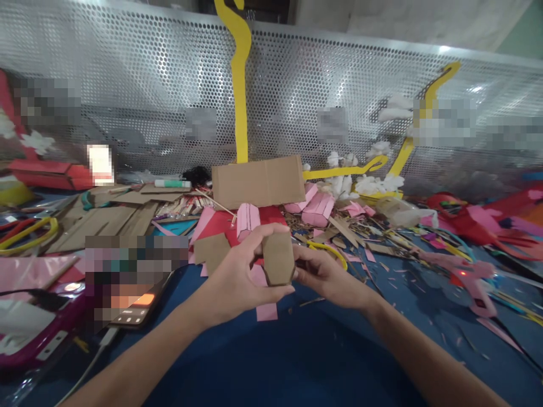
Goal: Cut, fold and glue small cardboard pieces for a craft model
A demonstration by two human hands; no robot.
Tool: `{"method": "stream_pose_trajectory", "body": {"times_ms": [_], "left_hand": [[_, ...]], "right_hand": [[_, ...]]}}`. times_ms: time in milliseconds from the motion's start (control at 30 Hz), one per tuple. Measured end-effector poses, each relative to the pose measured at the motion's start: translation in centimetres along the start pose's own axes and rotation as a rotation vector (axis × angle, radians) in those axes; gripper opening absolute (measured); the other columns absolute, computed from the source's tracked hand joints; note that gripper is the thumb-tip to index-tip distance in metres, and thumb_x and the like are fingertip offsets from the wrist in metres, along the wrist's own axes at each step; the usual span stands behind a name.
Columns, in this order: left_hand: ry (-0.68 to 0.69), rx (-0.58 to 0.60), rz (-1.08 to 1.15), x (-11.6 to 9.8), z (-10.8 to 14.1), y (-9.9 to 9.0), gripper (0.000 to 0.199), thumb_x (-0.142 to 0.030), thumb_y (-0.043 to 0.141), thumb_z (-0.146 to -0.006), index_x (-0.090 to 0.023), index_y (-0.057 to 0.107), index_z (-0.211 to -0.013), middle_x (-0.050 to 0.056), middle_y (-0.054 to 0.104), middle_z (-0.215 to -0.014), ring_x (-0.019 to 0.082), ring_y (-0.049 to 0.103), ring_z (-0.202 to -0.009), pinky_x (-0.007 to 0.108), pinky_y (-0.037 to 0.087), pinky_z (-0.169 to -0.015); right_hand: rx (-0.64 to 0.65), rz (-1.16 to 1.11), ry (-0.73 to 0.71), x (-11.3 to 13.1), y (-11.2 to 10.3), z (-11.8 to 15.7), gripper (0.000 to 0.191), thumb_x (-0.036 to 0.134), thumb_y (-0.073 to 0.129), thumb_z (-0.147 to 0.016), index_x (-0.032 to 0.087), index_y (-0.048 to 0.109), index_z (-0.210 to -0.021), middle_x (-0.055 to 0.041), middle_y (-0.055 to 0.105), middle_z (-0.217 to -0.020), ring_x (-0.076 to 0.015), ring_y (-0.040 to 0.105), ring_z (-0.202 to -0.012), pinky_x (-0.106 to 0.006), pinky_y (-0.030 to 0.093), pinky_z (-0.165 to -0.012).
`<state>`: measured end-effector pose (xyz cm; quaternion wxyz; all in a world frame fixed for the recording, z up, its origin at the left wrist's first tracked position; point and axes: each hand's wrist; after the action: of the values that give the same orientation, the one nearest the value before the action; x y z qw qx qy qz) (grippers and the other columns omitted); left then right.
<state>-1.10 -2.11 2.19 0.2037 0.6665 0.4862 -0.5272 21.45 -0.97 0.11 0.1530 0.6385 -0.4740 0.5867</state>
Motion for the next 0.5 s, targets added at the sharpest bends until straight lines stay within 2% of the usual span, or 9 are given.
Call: {"method": "stream_pose_trajectory", "body": {"times_ms": [267,500], "left_hand": [[-0.005,-0.009,-0.002,-0.14,-0.02,0.01,0.074,-0.021,0.085,-0.077,-0.031,0.046,-0.139,0.006,0.063,-0.126,0.025,0.065,-0.114,0.041,0.052,-0.103],[0.012,0.009,-0.014,-0.09,-0.05,-0.14,0.075,-0.020,0.085,-0.076,-0.032,0.046,-0.139,0.005,0.063,-0.126,0.024,0.066,-0.112,0.040,0.053,-0.100]], "right_hand": [[-0.005,-0.004,0.003,-0.20,0.03,0.01,0.030,0.049,0.060,-0.100,0.020,0.065,-0.104,-0.0045,0.063,-0.100,-0.0208,0.059,-0.096,-0.036,0.049,-0.094],[-0.001,0.007,0.014,-0.11,0.05,-0.01,0.031,0.051,0.059,-0.100,0.020,0.065,-0.103,-0.0047,0.064,-0.100,-0.0215,0.059,-0.098,-0.035,0.049,-0.092]]}}
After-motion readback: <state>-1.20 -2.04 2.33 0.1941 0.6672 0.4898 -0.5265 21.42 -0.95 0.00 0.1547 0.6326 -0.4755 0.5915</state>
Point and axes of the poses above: each hand's wrist, its own z-axis away from the middle knuckle, its own y-axis out of the palm, x = y × z
